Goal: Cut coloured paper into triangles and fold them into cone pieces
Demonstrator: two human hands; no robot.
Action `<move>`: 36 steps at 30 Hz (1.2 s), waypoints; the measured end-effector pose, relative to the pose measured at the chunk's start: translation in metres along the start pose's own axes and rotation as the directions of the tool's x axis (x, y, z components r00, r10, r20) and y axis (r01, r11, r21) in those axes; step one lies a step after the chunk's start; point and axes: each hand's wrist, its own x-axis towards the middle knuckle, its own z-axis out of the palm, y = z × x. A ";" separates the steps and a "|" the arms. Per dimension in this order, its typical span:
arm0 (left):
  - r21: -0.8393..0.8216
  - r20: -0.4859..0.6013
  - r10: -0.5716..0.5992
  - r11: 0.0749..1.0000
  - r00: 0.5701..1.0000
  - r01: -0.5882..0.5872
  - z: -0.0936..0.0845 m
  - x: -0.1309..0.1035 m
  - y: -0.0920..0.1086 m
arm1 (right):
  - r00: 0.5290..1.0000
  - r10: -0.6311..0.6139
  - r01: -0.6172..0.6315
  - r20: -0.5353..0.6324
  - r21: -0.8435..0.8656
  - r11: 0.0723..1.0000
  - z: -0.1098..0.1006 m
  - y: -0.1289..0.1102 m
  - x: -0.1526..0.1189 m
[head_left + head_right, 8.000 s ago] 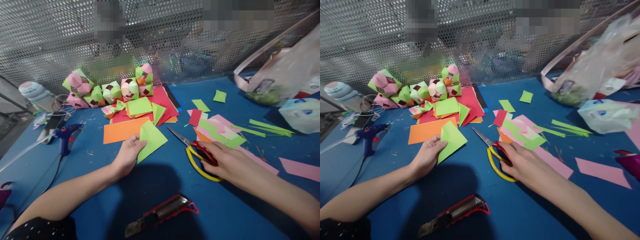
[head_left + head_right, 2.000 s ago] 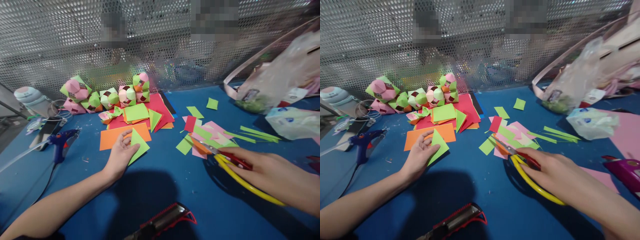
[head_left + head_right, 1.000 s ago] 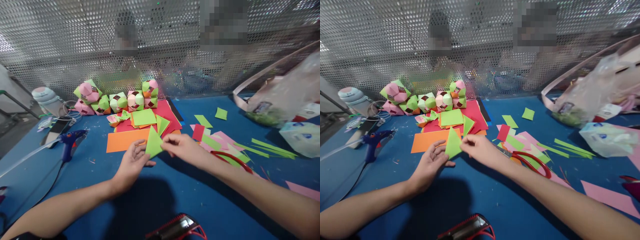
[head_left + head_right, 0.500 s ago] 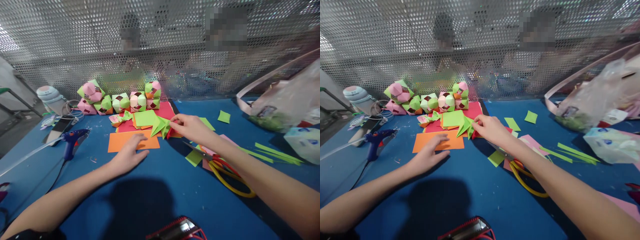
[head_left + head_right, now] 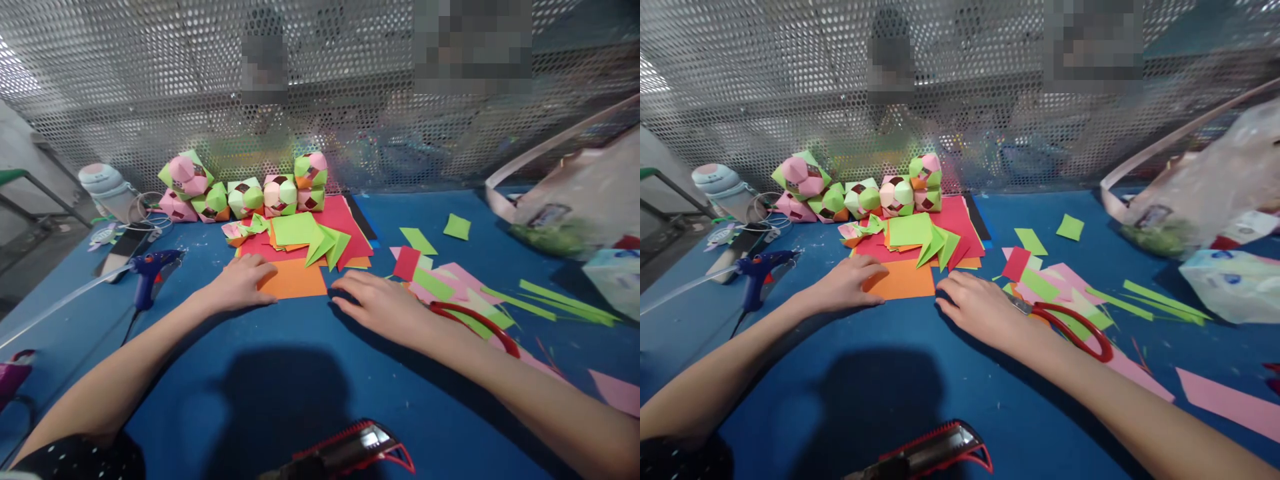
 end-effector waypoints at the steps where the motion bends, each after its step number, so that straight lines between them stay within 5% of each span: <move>1: 0.007 0.009 0.006 1.000 1.000 -0.006 -0.001 -0.001 0.002 | 1.000 -0.028 0.028 -0.007 -0.006 1.000 0.003 0.000 0.002; 14: 0.117 0.038 0.150 0.981 0.988 -0.154 -0.012 -0.005 0.027 | 0.986 -0.166 0.163 -0.034 -0.069 0.984 0.014 -0.008 0.013; 18: 0.150 -0.027 0.239 0.961 0.971 -0.233 -0.002 -0.006 0.034 | 0.986 -0.155 0.152 -0.061 -0.049 0.987 0.010 -0.010 0.008; 21: -0.005 -0.149 0.276 0.960 0.950 -0.279 0.000 -0.009 0.046 | 0.997 -0.006 0.018 -0.079 0.148 0.989 0.004 -0.007 0.001; 23: -0.179 -0.219 0.242 0.942 0.945 -0.282 -0.002 -0.012 0.054 | 0.978 0.207 -0.180 -0.015 0.429 0.885 -0.001 -0.002 -0.004; 26: -0.431 -0.244 0.197 0.855 0.949 -0.288 -0.007 -0.019 0.065 | 0.887 0.406 -0.403 0.219 0.795 0.453 -0.007 0.004 -0.012; 29: -0.604 -0.198 0.231 0.737 0.953 -0.304 -0.007 -0.029 0.074 | 0.816 0.449 -0.439 0.365 0.896 0.069 -0.011 0.004 -0.020; 33: -0.698 -0.238 0.241 0.632 0.941 -0.338 0.001 -0.042 0.083 | 0.785 0.353 -0.526 0.510 0.849 -0.056 -0.013 -0.002 -0.032; 36: -0.760 -0.193 0.243 0.576 0.951 -0.301 0.005 -0.043 0.081 | 0.821 0.231 -0.542 0.521 0.840 0.032 -0.012 -0.007 -0.036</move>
